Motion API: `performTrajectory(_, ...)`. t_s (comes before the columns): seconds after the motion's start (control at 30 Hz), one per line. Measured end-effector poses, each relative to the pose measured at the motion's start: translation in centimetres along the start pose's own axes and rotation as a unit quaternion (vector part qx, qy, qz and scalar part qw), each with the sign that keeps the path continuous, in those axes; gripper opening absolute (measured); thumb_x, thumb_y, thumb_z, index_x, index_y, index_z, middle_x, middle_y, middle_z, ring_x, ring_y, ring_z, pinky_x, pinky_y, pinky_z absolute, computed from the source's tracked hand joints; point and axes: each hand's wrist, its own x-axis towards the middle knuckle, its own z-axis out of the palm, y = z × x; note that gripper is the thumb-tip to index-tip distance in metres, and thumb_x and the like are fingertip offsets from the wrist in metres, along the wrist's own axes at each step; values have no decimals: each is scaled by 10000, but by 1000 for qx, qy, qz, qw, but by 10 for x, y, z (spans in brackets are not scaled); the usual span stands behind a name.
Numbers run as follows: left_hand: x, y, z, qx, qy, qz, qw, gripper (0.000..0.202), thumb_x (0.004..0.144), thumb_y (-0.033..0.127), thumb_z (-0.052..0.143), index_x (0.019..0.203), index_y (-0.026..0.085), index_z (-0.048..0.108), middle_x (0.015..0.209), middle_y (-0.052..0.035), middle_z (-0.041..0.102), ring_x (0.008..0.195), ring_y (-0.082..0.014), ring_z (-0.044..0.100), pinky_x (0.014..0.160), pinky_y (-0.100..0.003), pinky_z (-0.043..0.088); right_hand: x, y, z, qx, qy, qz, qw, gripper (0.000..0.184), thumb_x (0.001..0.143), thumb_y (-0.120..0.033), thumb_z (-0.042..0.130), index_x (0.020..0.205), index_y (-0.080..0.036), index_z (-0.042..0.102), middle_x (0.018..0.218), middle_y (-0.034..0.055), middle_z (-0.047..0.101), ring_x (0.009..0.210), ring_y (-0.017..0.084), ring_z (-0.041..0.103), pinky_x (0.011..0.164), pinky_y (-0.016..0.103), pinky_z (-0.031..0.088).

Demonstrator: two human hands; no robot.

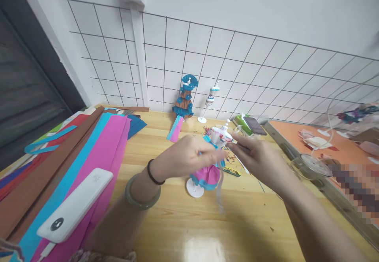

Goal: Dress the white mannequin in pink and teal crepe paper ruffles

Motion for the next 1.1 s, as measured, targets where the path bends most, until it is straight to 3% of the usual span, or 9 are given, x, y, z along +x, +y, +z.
performTrajectory(0.1,7,-13,1,42,151,-62,986,306,901,345,422,722,181,608,742,-7,651,738,-140,601,675,-265,444,0,-3,2,-4,17,7,1000,281,873,-354,475,1032,-220,665,437,-60,426,398,94,362,414,204,244)
performTrajectory(0.17,12,-21,8,77,192,-68,976,116,823,286,547,782,195,605,867,-7,659,878,-164,601,779,-288,446,2,-4,4,-2,17,18,1000,281,869,-345,474,1042,-226,661,423,-64,402,394,97,353,418,209,232)
performTrajectory(0.27,19,-26,25,96,201,-70,972,134,747,257,627,864,219,575,974,-4,644,983,-189,578,851,-320,439,3,-8,6,15,11,34,999,275,867,-336,460,1043,-237,648,429,-65,399,409,104,351,440,213,243)
performTrajectory(0.53,24,-23,50,148,271,-111,945,228,746,324,642,838,218,462,873,-13,629,882,-212,591,756,-353,442,0,-28,7,-1,17,53,998,200,849,-304,434,821,-225,615,478,-37,476,431,117,374,454,219,249)
performTrajectory(0.67,27,-29,52,176,298,-111,932,226,751,325,638,795,215,446,812,-14,627,837,-215,598,730,-353,431,-1,-29,10,15,20,27,999,204,870,-300,412,826,-211,590,491,-32,480,431,122,375,455,229,243)
performTrajectory(0.83,28,-31,47,154,296,-100,937,249,718,349,681,776,216,480,802,7,634,826,-197,597,716,-325,430,-4,-23,8,85,-6,16,996,238,911,-311,356,851,-200,558,540,-37,457,484,119,386,475,222,282)
performTrajectory(0.97,27,-27,42,125,285,-109,944,258,684,345,707,742,210,495,781,14,633,805,-185,604,688,-306,436,-6,-21,3,102,-41,20,994,221,904,-329,385,908,-206,569,509,-59,383,461,114,325,449,223,256)
performTrajectory(1.1,28,-26,42,129,289,-110,942,238,679,324,703,727,203,505,761,9,639,775,-180,613,680,-303,446,-5,-19,3,130,-34,21,991,266,890,-323,409,1050,-212,591,529,-55,396,474,116,330,447,218,276)
